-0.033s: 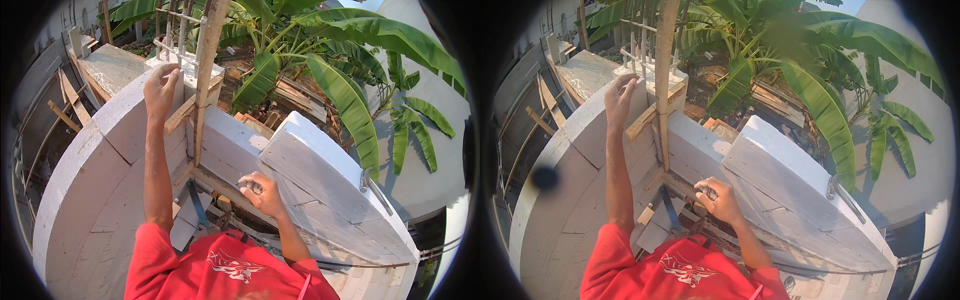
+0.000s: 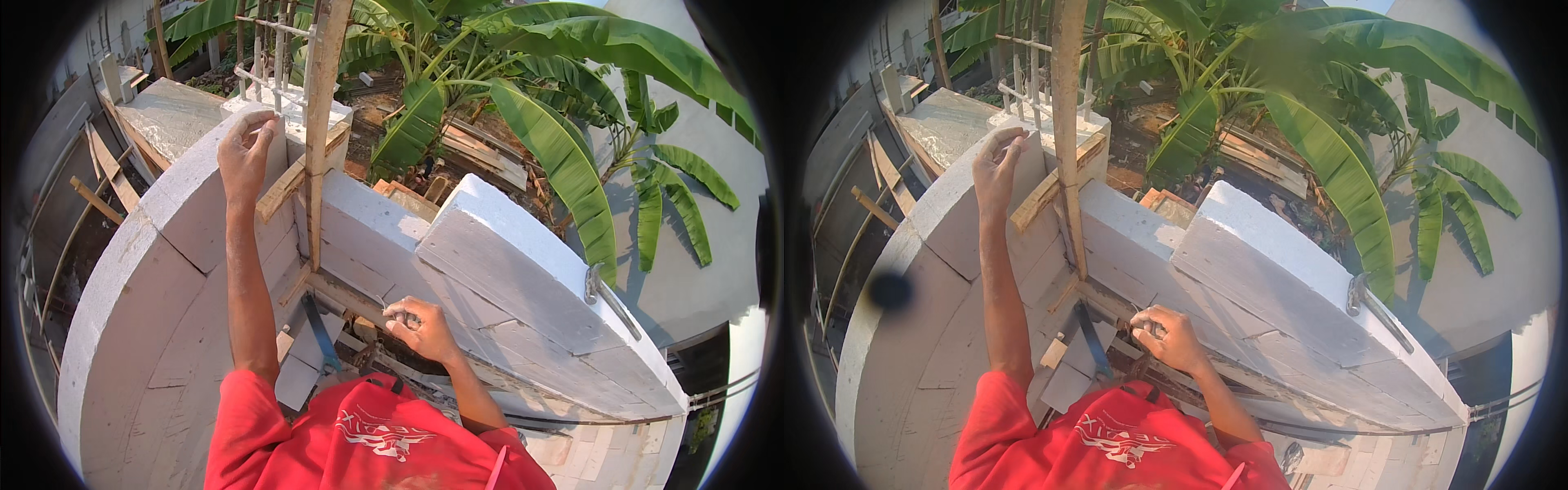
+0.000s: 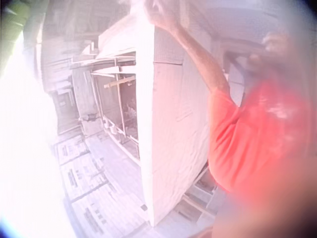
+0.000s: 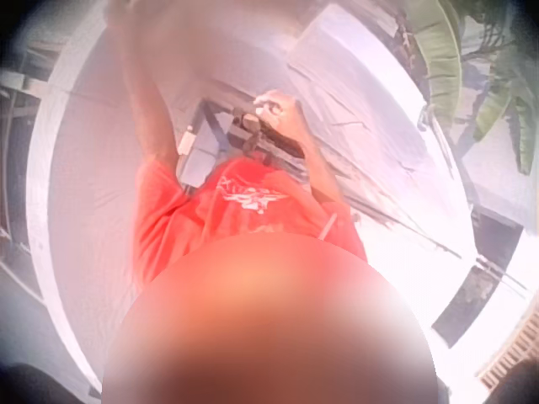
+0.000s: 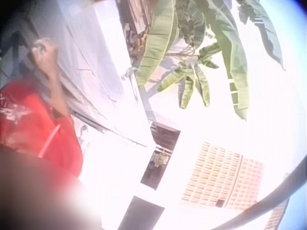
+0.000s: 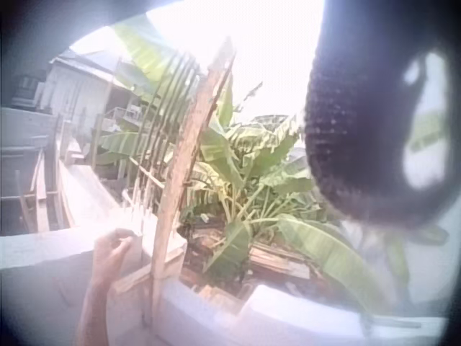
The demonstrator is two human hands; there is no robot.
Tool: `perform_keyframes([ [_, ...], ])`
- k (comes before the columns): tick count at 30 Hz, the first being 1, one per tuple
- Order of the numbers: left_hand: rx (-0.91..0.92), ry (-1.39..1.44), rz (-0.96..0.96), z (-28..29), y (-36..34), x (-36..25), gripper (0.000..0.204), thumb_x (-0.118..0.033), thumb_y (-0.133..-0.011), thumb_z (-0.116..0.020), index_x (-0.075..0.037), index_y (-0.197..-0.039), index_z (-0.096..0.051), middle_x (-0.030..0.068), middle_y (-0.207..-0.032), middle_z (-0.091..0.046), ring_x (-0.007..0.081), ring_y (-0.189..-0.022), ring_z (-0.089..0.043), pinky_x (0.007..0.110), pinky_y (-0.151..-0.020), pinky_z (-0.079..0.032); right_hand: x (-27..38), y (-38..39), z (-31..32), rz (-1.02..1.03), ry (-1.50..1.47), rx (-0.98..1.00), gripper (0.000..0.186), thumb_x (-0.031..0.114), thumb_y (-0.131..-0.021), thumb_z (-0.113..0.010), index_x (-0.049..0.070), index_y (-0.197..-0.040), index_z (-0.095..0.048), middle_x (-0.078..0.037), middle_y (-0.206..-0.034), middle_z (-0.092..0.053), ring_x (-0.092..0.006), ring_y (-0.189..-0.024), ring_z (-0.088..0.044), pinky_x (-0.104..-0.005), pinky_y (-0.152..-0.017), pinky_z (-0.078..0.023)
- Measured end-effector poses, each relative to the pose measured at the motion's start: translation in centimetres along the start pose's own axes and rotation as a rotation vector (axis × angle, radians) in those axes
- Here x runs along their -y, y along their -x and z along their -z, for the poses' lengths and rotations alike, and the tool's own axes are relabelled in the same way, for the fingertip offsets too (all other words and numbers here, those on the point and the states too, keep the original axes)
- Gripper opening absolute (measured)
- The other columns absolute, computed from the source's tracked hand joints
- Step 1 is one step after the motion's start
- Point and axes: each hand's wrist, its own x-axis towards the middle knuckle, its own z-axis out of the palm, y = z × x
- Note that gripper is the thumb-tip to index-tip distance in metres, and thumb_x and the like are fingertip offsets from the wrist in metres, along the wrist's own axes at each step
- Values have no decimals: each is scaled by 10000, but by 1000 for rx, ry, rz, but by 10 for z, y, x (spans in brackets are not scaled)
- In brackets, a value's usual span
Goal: The person cuts a white aerated concrete block with a hand saw, measures the wall with a tape measure, mixes mortar in a bucket, and installs the cut block into a curved wall section using a trowel and hammer.
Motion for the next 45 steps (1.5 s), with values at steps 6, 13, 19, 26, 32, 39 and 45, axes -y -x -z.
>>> perform_keyframes([
  [6, 2, 58, 146, 8, 21, 5, 155, -24, -920, -676, 27, -1059, -724, 95, -1010, -720, 144, -927, -682, 275, -802, -581, -146, 148, -17, -510, 205, -32, 248, 197, -829, -738, 41, -1022, -735, -141, -830, -717, -266, -699, -661, -384, -690, -517],
  [13, 15, -146, 46, 13, 40, -2, 142, -60, -906, -713, 2, -1030, -742, 72, -965, -750, 138, -856, -708, 289, -768, -570, -291, 278, -21, -800, 504, -131, 353, 295, -802, -719, 16, -1018, -716, -262, -1013, -695, -457, -1037, -632, -501, -931, -493],
  [19, 178, -540, 67, 18, 51, -5, 263, -138, -882, -757, -21, -1115, -727, 112, -1055, -752, 195, -996, -719, 328, -860, -560, -311, 317, -25, -896, 691, -113, 376, 350, -816, -723, 47, -1038, -707, -236, -1141, -663, -429, -1124, -598, -495, -972, -471],
  [26, 284, -597, 86, 22, 67, 6, 352, -137, -846, -782, -16, -1168, -709, 152, -1100, -743, 269, -1025, -720, 371, -901, -547, -284, 263, -22, -947, 722, -29, 462, 264, -818, -714, 54, -1228, -676, -261, -1364, -570, -444, -1343, -471, -524, -1111, -394],
  [32, 304, -590, -21, 24, 67, 18, 366, -123, -876, -762, 1, -1213, -691, 156, -1084, -750, 225, -1004, -722, 354, -906, -543, -227, 203, -32, -686, 588, -96, 429, 246, -853, -718, 5, -1204, -670, -215, -1201, -630, -403, -1214, -556, -503, -999, -476],
  [39, 229, -714, -202, 5, 62, 8, 308, -215, -975, -691, -42, -1228, -714, 90, -1173, -740, 210, -1054, -707, 356, -904, -573, -206, 214, -33, -726, 330, -194, 362, 318, -890, -687, -16, -1028, -666, -235, -987, -688, -428, -974, -661, -512, -823, -521],
  [45, 157, -404, -322, -35, 93, -33, 259, -186, -980, -684, 25, -1125, -728, 99, -1125, -740, 189, -1029, -705, 324, -888, -601, -244, 317, -97, -920, 313, -391, 302, 279, -864, -659, 82, -1082, -727, -227, -996, -705, -417, -966, -670, -500, -859, -534],
])
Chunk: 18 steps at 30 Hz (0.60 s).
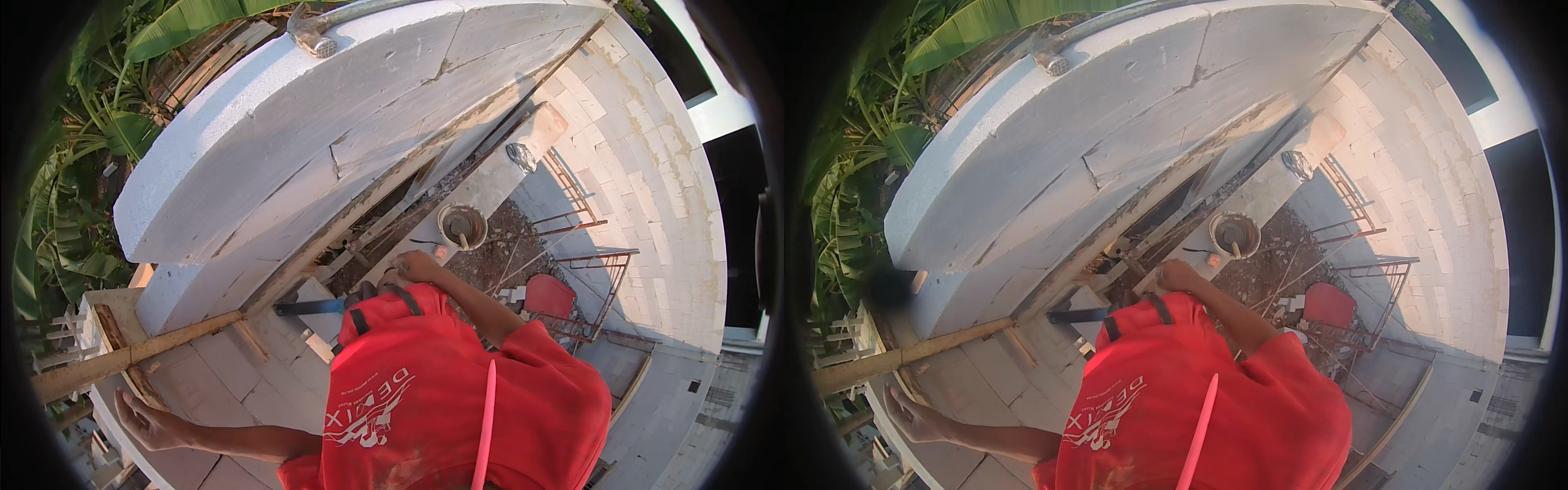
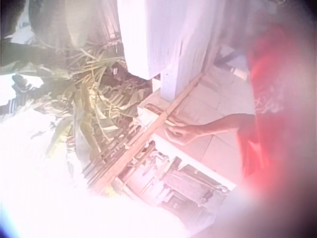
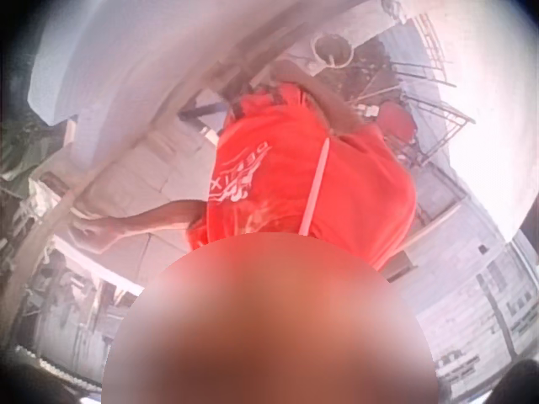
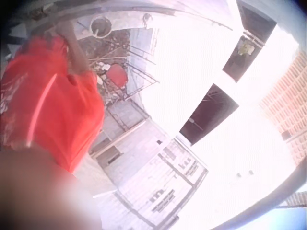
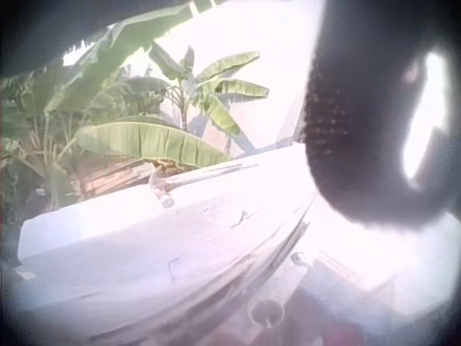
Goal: The person cuts a white aerated concrete block with a hand saw, measures the wall with a tape measure, mixes mortar in a bucket, and installs the cut block into a curved wall section using a trowel and hammer.
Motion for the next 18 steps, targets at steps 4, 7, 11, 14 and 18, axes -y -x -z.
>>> perform_keyframes([
  [4, 294, 447, -55, -33, 17, -49, 425, -310, -1052, -558, 59, -1247, -636, 131, -1163, -713, 304, -1081, -679, 438, -979, -546, -66, 52, -28, -381, -153, 172, 329, 336, -818, -703, 141, -1079, -752, -218, -1020, -726, -396, -991, -691, -466, -916, -541],
  [7, 532, 786, -191, -62, 25, -91, 605, -508, -1036, -503, 20, -1318, -597, 134, -1184, -701, 370, -1127, -637, 527, -989, -491, -102, 92, -48, -446, -188, 81, 362, 359, -784, -733, 132, -1065, -760, -216, -1032, -732, -394, -998, -697, -455, -913, -546],
  [11, 1070, 1320, -381, -99, 37, -171, 804, -744, -925, -498, -86, -1377, -592, 95, -1245, -687, 414, -1231, -552, 581, -1068, -364, -131, 126, -78, -713, -302, -3, 417, 372, -762, -753, 44, -1018, -760, -245, -1070, -726, -388, -1034, -701, -462, -897, -551],
  [14, 1351, 1570, -406, -120, 53, -244, 796, -772, -882, -518, -171, -1399, -593, 32, -1249, -692, 396, -1239, -535, 564, -1020, -397, -138, 143, -89, -736, -417, -80, 442, 360, -754, -759, 34, -1054, -754, -258, -1080, -722, -387, -1037, -704, -461, -888, -553],
  [18, 1485, 1778, -409, -131, 70, -334, 740, -746, -877, -539, -192, -1361, -616, 12, -1226, -698, 363, -1224, -541, 534, -992, -433, -141, 157, -87, -918, -457, -50, 455, 376, -754, -757, 35, -1054, -747, -251, -1033, -731, -391, -991, -717, -458, -853, -556],
])
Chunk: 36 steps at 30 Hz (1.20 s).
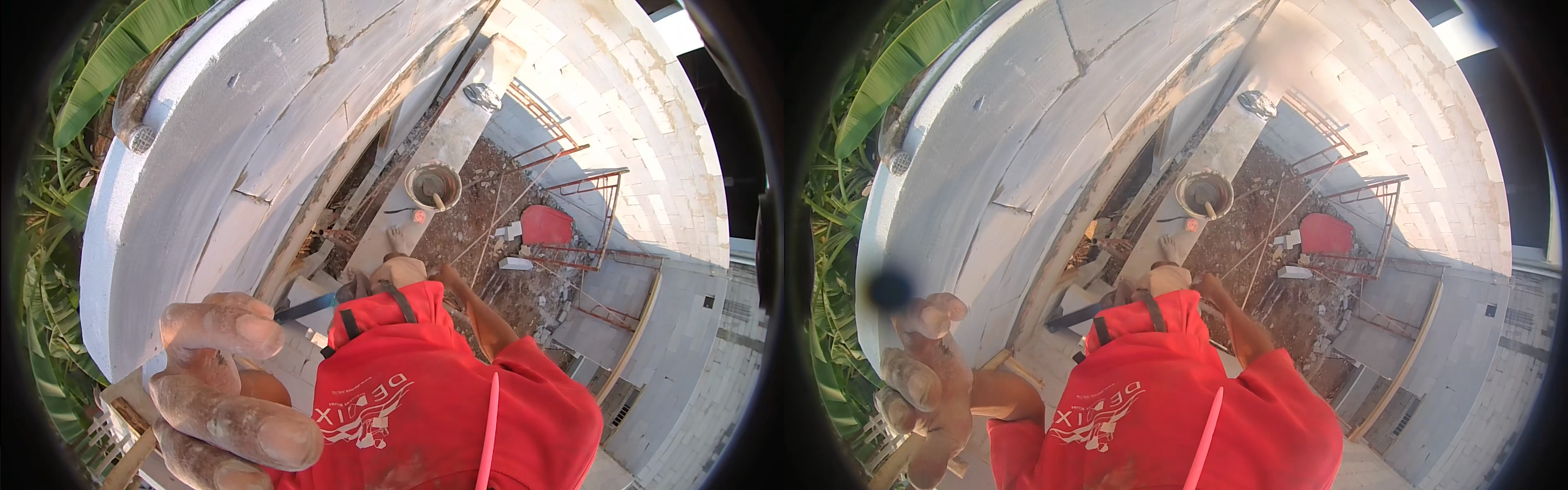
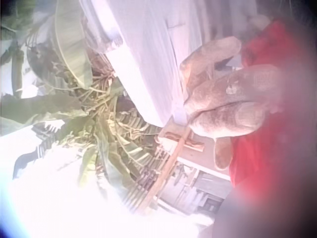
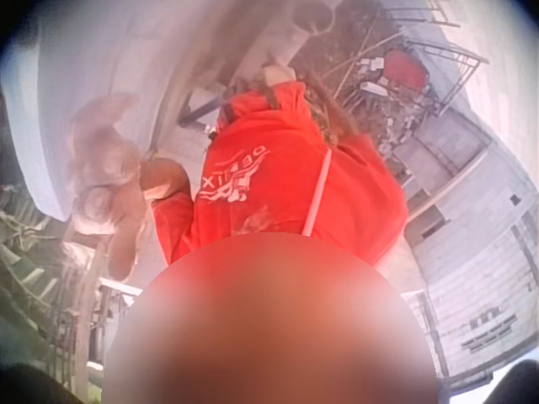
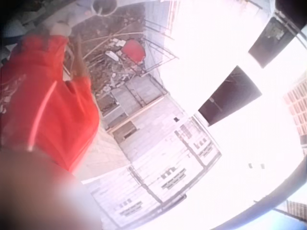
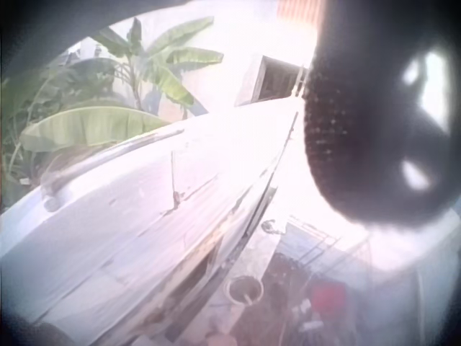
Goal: The person cuts a white aerated concrete block with a hand saw, measures the wall with a tape measure, mixes mortar in a bucket, and installs the cut block into a curved wall section using a trowel and hammer.
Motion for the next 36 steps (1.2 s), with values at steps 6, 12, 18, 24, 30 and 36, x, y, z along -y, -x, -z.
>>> perform_keyframes([
  [6, 252, 97, -195, -47, -76, 34, 680, -711, -895, -552, -173, -1300, -648, 29, -1194, -701, 340, -1199, -554, 518, -989, -434, -39, -39, 13, 271, -33, 43, 379, 319, -861, -693, 21, -1092, -727, -150, -920, -747, -325, -899, -723, -432, -810, -565],
  [12, 260, 52, -274, -82, -118, 59, 626, -676, -914, -564, -154, -1240, -680, 45, -1162, -704, 316, -1173, -566, 502, -986, -436, -60, -123, 88, 184, -5, 167, 273, 230, -914, -671, 31, -1091, -731, -87, -857, -746, -233, -776, -712, -370, -681, -563],
  [18, 179, -38, -291, -88, -142, 75, 578, -640, -932, -577, -135, -1179, -713, 61, -1131, -707, 293, -1147, -579, 486, -984, -438, -4, -203, 215, -33, -151, 126, 209, 168, -918, -679, 48, -1080, -736, -68, -800, -737, -159, -638, -703, -310, -521, -558],
  [24, -182, -64, -358, -72, -84, 94, 540, -605, -951, -590, -116, -1118, -745, 77, -1099, -710, 269, -1121, -591, 471, -981, -439, 52, -248, 284, 65, -189, 168, 181, 160, -955, -615, 42, -1065, -698, -53, -786, -698, -150, -631, -680, -247, -533, -530],
  [30, -863, -295, 728, -90, 36, 178, 511, -485, -998, -578, -8, -1142, -688, 84, -1109, -688, 242, -1076, -616, 428, -941, -471, 52, -235, 257, 120, -231, 221, 181, 153, -944, -625, 36, -1054, -710, -75, -832, -724, -154, -673, -699, -284, -580, -541],
  [36, -1057, -253, 1637, -162, 204, 245, 405, -373, -1011, -571, -47, -1215, -697, 60, -1086, -730, 147, -975, -629, 317, -806, -468, -27, -205, 210, -82, -247, 446, 183, 62, -930, -573, -45, -1008, -699, -120, -854, -736, -208, -674, -712, -310, -557, -533],
])
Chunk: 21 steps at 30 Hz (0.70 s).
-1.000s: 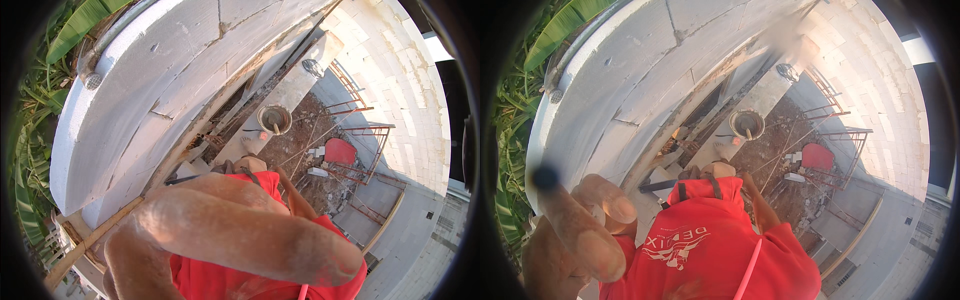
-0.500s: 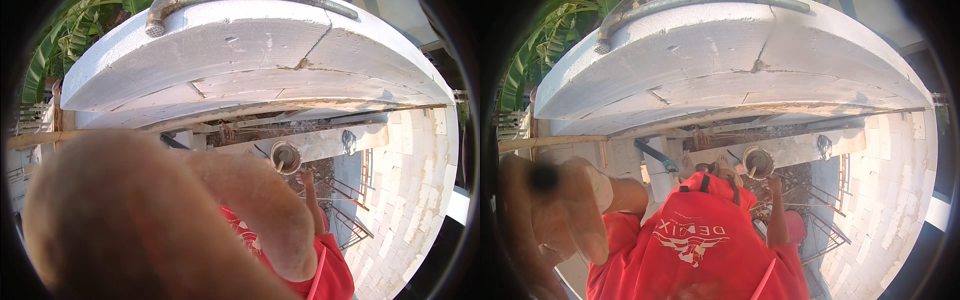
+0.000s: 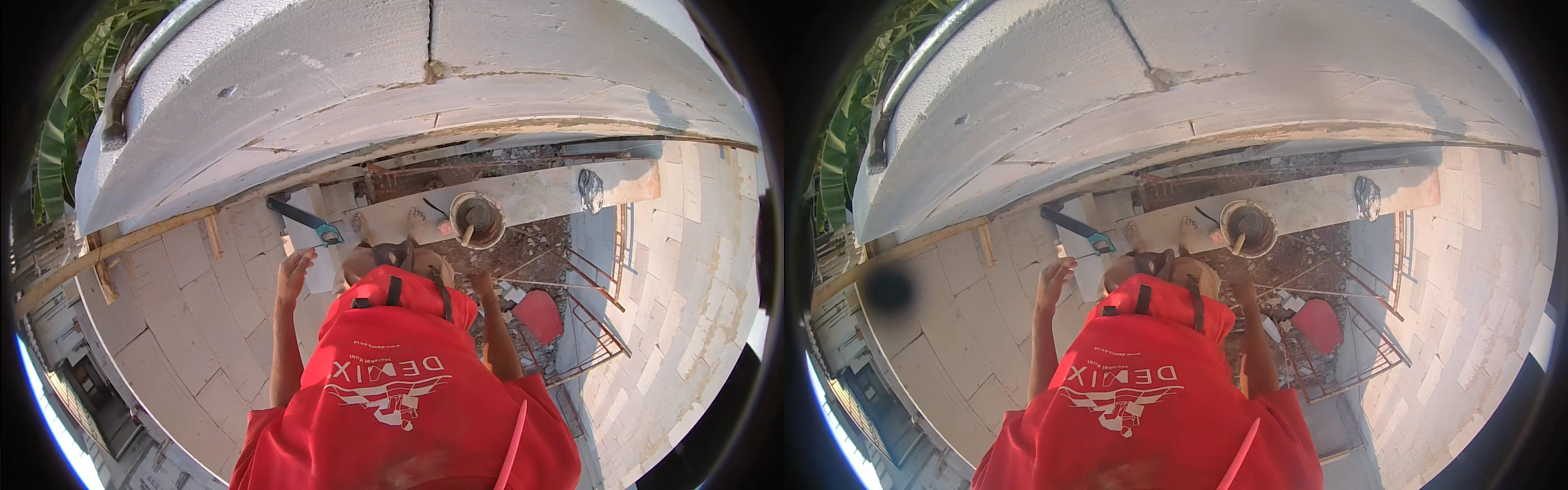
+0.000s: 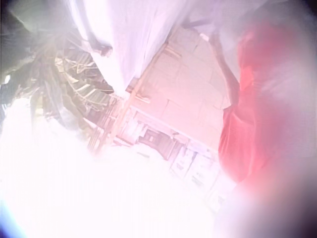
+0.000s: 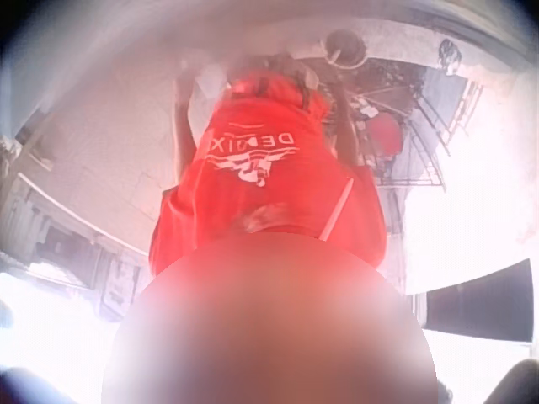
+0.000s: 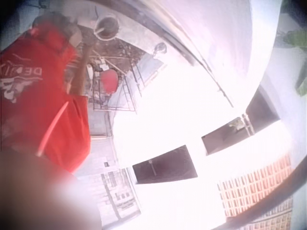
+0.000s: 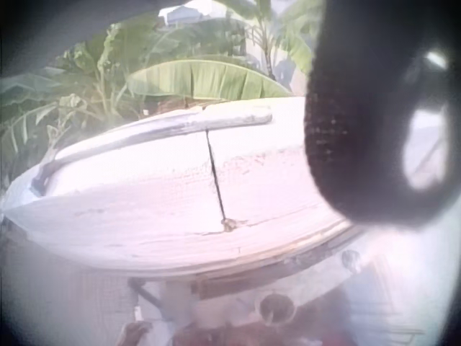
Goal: The person cuts a white aerated concrete block with a hand saw, measures the wall with a tape measure, mixes mortar in a bucket, and installs the cut block into a curved wall section using a trowel and hammer.
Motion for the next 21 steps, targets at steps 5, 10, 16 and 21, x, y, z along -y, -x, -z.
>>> perform_keyframes([
  [5, -24, 98, 137, -9, 2, 65, 449, -420, -993, -581, -58, -1239, -680, 45, -1118, -728, 161, -976, -650, 330, -813, -480, -44, -9, 21, -120, 42, -15, 204, 95, -923, -593, -5, -1038, -729, -124, -875, -755, -194, -676, -721, -305, -526, -557],
  [10, 127, -48, 76, -20, -25, 53, 453, -421, -994, -575, -66, -1258, -668, 51, -1151, -719, 169, -992, -656, 333, -830, -484, -9, -9, 37, 6, -201, -78, 179, 118, -933, -584, 18, -993, -719, -106, -880, -734, -169, -680, -705, -291, -577, -562],
  [16, 283, -181, 88, -18, -84, 22, 482, -407, -974, -587, -72, -1318, -627, 74, -1194, -701, 186, -1015, -659, 325, -822, -482, 32, 29, -17, 291, -577, -408, 157, 137, -863, -640, 8, -901, -721, -92, -775, -719, -150, -669, -684, -304, -638, -548],
  [21, 607, -769, 31, 0, -132, -7, 478, -376, -953, -569, -93, -1335, -614, 74, -1220, -696, 220, -1054, -662, 386, -830, -490, -40, 59, -123, 204, -848, -523, 144, 117, -843, -629, 4, -841, -718, -102, -744, -707, -164, -657, -681, -315, -625, -546],
])
